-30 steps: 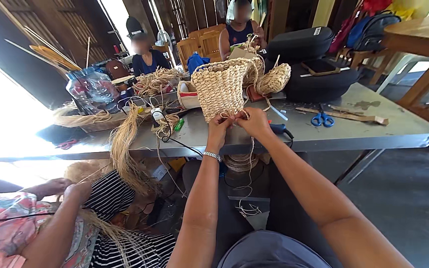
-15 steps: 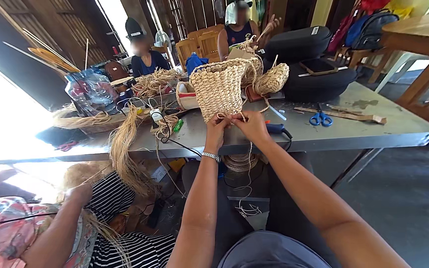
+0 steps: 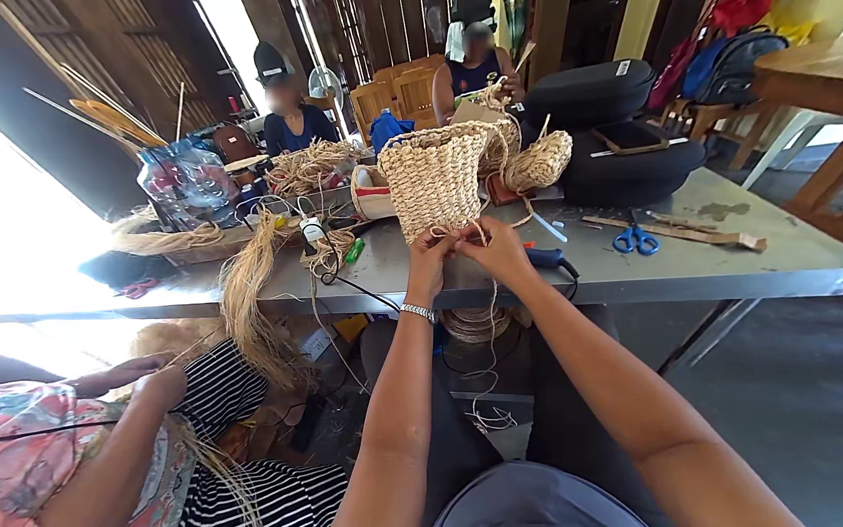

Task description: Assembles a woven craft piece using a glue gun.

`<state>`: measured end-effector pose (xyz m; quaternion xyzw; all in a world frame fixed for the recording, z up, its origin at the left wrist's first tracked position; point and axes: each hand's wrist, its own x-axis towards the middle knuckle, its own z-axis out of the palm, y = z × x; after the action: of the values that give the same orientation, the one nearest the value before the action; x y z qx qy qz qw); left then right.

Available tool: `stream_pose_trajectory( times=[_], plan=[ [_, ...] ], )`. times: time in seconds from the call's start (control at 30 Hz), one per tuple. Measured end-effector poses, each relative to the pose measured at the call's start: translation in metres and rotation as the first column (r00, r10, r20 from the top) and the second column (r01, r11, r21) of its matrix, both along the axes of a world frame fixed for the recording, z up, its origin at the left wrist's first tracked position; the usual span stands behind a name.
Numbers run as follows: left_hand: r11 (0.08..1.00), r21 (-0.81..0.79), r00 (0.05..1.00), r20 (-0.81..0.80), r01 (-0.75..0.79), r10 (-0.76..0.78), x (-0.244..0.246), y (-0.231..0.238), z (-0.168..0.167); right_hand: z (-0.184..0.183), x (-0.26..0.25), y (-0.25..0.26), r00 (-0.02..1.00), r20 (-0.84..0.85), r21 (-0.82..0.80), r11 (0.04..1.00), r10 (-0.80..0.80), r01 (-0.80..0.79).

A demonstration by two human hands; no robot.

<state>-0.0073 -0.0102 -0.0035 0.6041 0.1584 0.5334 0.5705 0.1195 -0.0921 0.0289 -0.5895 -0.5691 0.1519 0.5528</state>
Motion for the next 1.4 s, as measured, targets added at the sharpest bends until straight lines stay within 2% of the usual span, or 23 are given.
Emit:
stream_pose_trajectory(
  times=[0.13,0.37,0.63,0.97,1.4],
  plan=[
    [1.000,0.005,1.000,0.002,-0.001,0.001,0.001,-0.001,0.001,-0.004,-0.002,0.002,0.996,-0.083,-0.025,1.000,0.017,-0.019],
    [0.999,0.026,1.000,-0.011,0.022,-0.021,-0.006,-0.003,-0.007,0.008,-0.006,0.000,0.993,0.074,-0.003,0.995,-0.096,0.097],
    [0.998,0.062,1.000,-0.023,0.007,-0.005,-0.006,0.000,-0.009,0.008,-0.011,0.000,0.998,-0.030,-0.063,0.997,-0.055,0.053],
    [0.999,0.053,1.000,-0.021,0.004,-0.003,-0.006,0.002,-0.008,0.010,-0.008,0.003,0.998,-0.030,-0.033,0.998,-0.063,0.062],
    [0.993,0.114,0.997,-0.081,-0.006,0.015,-0.007,0.002,-0.010,0.012,-0.003,0.000,0.998,-0.023,-0.092,0.994,-0.053,0.051]
  ],
)
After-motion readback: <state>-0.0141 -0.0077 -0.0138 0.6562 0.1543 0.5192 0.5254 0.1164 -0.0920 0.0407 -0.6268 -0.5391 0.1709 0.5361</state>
